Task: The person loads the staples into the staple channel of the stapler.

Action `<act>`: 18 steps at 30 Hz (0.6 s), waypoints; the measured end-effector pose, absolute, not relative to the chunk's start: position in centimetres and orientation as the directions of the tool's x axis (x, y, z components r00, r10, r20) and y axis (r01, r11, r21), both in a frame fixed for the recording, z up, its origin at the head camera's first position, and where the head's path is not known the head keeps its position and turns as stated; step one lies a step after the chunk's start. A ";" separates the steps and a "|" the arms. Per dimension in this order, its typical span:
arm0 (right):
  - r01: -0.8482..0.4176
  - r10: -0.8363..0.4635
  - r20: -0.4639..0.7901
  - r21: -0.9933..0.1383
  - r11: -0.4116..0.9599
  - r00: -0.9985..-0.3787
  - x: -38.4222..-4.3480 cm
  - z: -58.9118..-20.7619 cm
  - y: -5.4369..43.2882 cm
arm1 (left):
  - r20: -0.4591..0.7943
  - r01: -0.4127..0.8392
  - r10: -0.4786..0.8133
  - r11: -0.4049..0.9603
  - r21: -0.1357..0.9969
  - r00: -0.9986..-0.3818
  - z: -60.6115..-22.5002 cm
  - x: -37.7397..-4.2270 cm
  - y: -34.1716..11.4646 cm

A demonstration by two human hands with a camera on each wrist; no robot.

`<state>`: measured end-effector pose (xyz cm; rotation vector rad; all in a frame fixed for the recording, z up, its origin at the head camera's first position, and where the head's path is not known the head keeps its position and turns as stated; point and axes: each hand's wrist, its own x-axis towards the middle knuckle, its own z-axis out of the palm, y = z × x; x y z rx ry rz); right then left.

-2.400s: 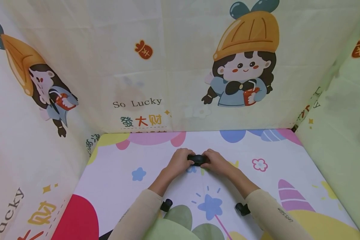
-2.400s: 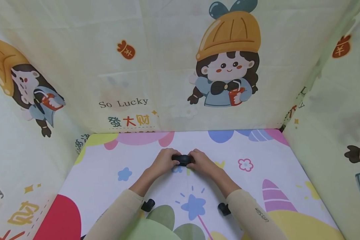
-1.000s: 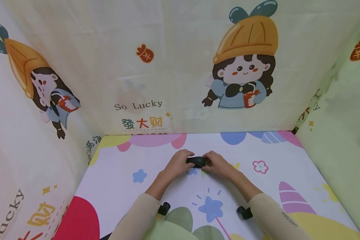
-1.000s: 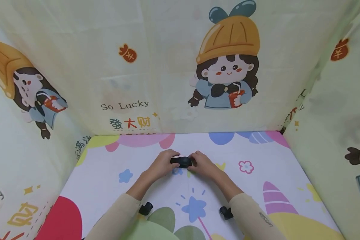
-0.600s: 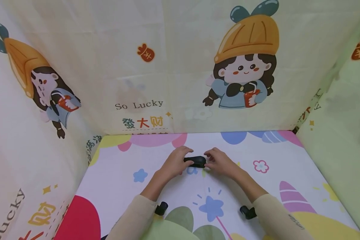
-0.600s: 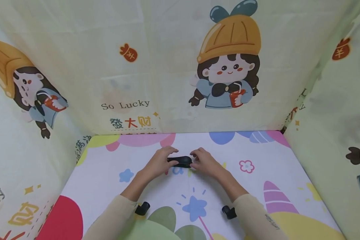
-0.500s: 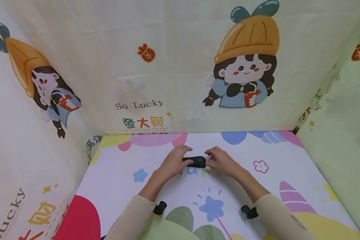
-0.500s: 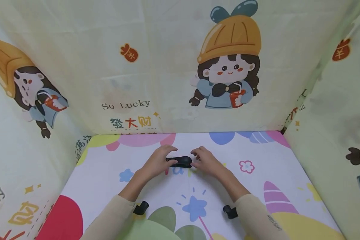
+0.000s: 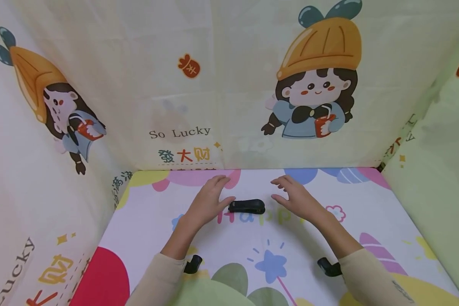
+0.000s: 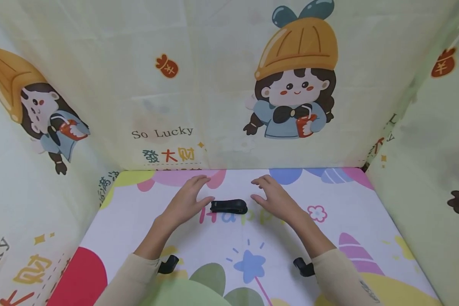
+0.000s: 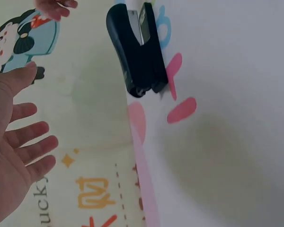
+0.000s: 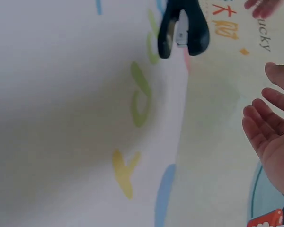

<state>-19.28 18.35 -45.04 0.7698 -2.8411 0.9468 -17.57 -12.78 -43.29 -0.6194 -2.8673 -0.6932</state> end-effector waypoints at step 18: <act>-0.466 -0.354 0.499 -0.117 0.877 -0.791 -17.6 -43.4 22.7 | 0.202 0.293 0.254 0.936 0.194 -0.946 -43.5 -16.5 -18.6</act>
